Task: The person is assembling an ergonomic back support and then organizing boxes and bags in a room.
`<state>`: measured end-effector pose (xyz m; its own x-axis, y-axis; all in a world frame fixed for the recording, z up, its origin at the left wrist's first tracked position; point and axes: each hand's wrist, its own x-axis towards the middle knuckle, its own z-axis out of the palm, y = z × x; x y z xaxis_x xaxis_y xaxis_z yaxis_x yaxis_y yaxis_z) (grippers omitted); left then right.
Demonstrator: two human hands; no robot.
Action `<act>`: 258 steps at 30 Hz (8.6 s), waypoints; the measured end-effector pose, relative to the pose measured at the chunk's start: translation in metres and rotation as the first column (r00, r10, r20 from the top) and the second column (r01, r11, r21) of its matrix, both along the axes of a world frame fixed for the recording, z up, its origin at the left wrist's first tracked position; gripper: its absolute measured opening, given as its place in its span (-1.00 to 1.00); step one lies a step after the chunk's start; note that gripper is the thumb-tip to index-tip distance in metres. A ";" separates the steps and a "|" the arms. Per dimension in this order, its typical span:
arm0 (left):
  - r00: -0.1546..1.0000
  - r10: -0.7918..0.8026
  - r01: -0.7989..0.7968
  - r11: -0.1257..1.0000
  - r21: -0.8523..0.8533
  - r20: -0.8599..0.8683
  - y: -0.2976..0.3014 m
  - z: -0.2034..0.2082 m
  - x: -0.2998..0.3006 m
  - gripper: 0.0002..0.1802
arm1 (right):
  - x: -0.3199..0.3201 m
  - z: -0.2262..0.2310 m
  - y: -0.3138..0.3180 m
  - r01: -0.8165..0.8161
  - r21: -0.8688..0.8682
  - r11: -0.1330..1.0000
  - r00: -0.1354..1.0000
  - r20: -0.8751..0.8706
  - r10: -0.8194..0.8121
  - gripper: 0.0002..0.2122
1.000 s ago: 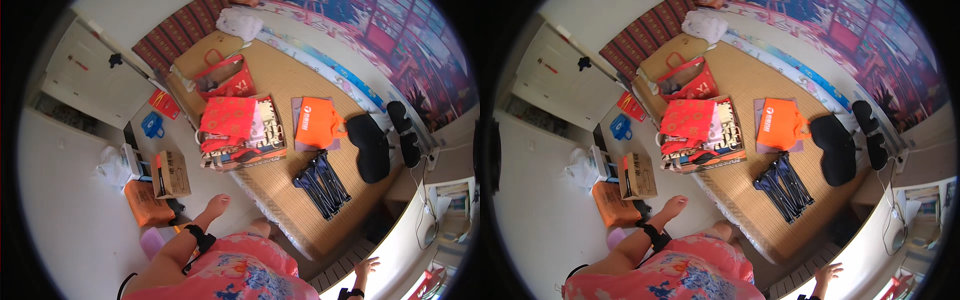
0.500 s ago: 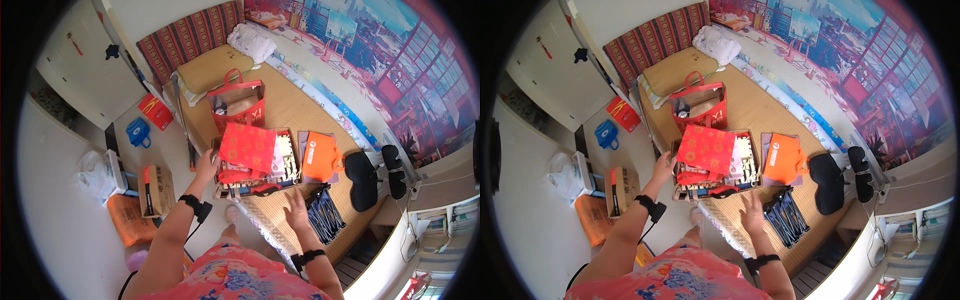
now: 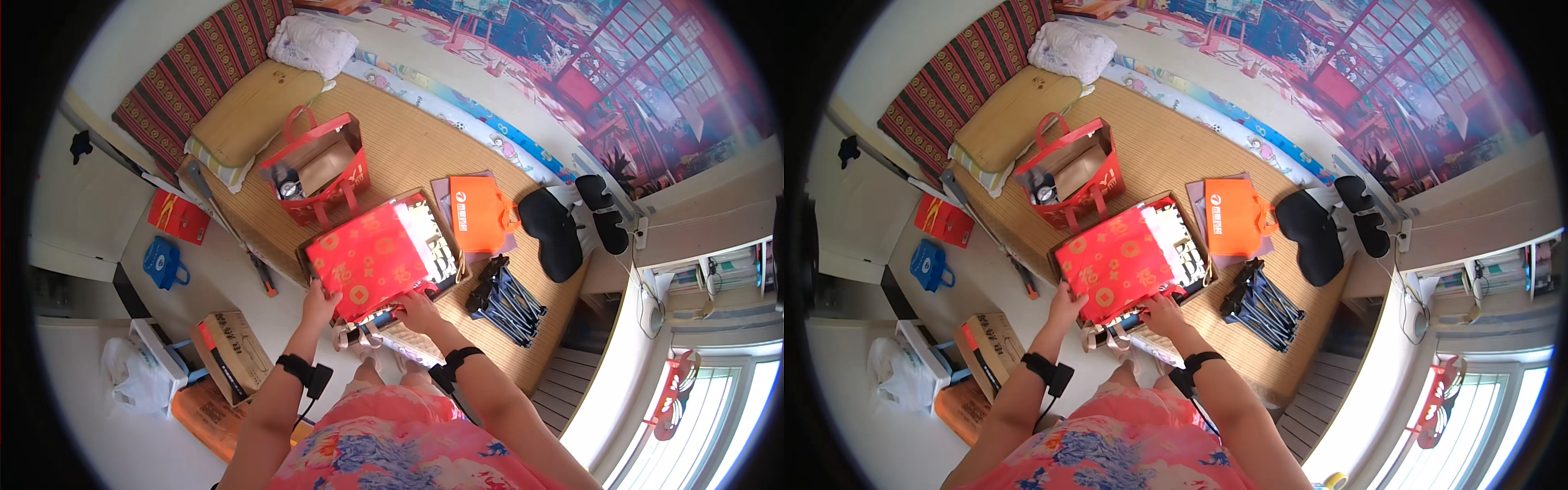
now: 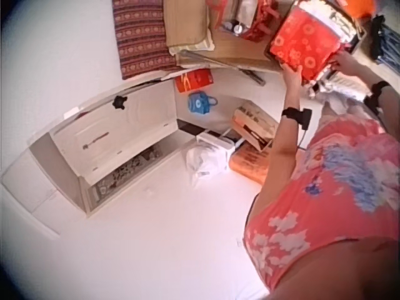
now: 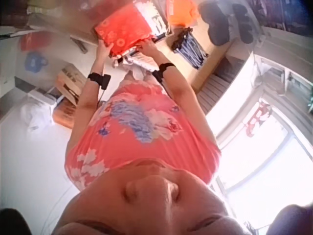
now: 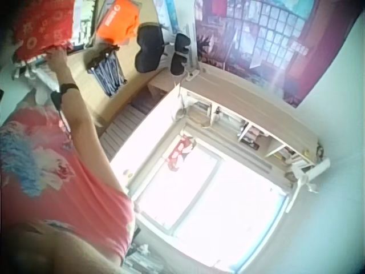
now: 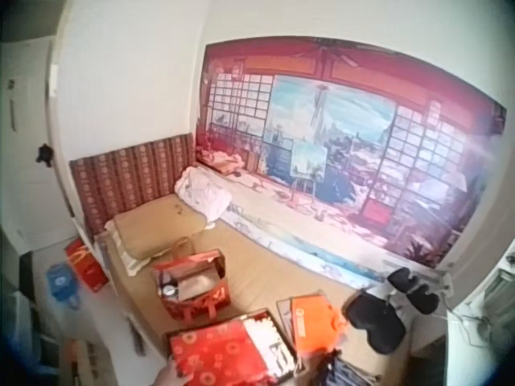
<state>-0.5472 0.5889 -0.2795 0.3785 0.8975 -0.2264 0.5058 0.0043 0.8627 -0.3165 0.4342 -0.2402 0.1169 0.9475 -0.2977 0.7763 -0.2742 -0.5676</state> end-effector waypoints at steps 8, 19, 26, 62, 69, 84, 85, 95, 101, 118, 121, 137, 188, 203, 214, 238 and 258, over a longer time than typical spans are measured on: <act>0.799 -0.044 0.094 0.994 0.051 -0.600 0.008 0.082 0.022 -0.09 | 0.098 0.040 -0.023 0.744 -0.082 0.664 0.403 -0.737 -0.542 -0.82; 0.341 -0.477 0.538 0.806 -0.248 -0.810 -0.017 0.016 0.116 0.32 | 0.263 -0.191 -0.027 0.602 -0.740 0.300 -0.149 -0.473 -0.868 -0.51; 0.342 -0.431 0.609 0.778 -0.152 -0.835 -0.020 -0.005 0.113 0.32 | 0.294 -0.277 -0.023 0.661 -0.749 -0.043 -0.508 -0.405 -0.760 -0.52; 0.895 0.404 -0.244 0.799 -0.550 0.190 -0.022 0.072 0.017 -0.26 | 0.212 0.012 0.108 -0.504 0.275 0.819 0.854 0.303 0.423 -0.46; 0.837 0.206 -0.080 0.962 0.260 -0.507 -0.046 0.088 0.035 -0.01 | 0.158 0.039 0.086 -0.415 0.212 0.885 0.897 0.259 0.359 -0.21; 0.434 -0.335 0.515 0.854 -0.075 -0.836 -0.036 0.004 0.063 0.42 | 0.077 -0.053 0.087 -0.284 -0.394 0.874 0.761 0.463 0.455 0.26; 0.433 -0.338 0.513 0.855 -0.080 -0.836 -0.034 -0.002 0.062 0.42 | 0.076 -0.060 0.087 -0.284 -0.350 0.893 0.738 0.514 0.436 0.26; 0.551 -0.332 0.532 0.846 0.016 -0.766 -0.027 0.031 0.055 0.36 | 0.086 -0.011 0.095 -0.314 -0.421 0.851 0.763 0.422 0.490 0.16; 0.626 -0.220 0.561 0.794 0.236 -0.748 -0.036 0.047 0.012 -0.05 | 0.149 0.011 0.057 -0.466 0.052 0.883 0.876 0.168 0.452 -0.41; 0.812 -0.105 0.256 0.948 0.188 -0.573 -0.088 0.088 0.008 -0.21 | 0.235 -0.126 -0.175 0.537 -0.538 0.649 0.814 0.531 -0.233 0.03; 0.809 -0.120 0.246 0.958 0.146 -0.575 -0.096 0.101 0.014 -0.19 | 0.257 -0.155 -0.186 0.562 -0.471 0.680 0.809 0.485 -0.333 0.05; 0.659 -0.194 0.328 0.944 0.046 -0.727 -0.075 0.065 0.044 -0.18 | 0.274 -0.131 -0.175 0.444 -0.540 0.715 0.889 0.366 -0.276 0.06; 0.998 0.049 -0.059 0.709 -0.703 -0.035 0.015 -0.049 -0.050 -0.46 | 0.239 0.011 0.102 0.521 -0.381 0.764 0.797 -0.102 -0.595 -0.66; 0.887 0.177 -0.316 0.906 -0.281 -0.427 0.006 -0.050 -0.006 -0.51 | 0.277 -0.087 0.098 0.121 -0.528 0.840 0.552 -0.668 -0.499 -0.61; 0.826 0.263 -0.416 0.881 -0.224 -0.498 -0.014 -0.017 0.003 -0.72 | 0.257 -0.051 0.113 -0.103 -0.438 0.893 0.721 -0.651 -0.236 -0.52; -0.089 0.824 -0.979 -0.175 -0.103 -0.559 -0.533 0.089 -0.360 -0.65 | -0.486 -0.014 0.154 -0.999 -0.017 0.050 0.051 -0.066 0.996 -0.40; -0.864 0.328 -0.278 -0.944 -0.180 -0.383 -0.711 0.043 -0.477 -0.58 | -0.916 -0.026 -0.145 -0.878 -0.353 -0.323 0.130 -0.825 0.549 -0.59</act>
<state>-1.0242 -0.1223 -0.2366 -0.4813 -0.7117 -0.5116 -0.8006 0.1193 0.5873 -1.2329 0.2896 -0.2658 -0.6794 -0.4712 -0.5625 0.6034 0.0774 -0.7937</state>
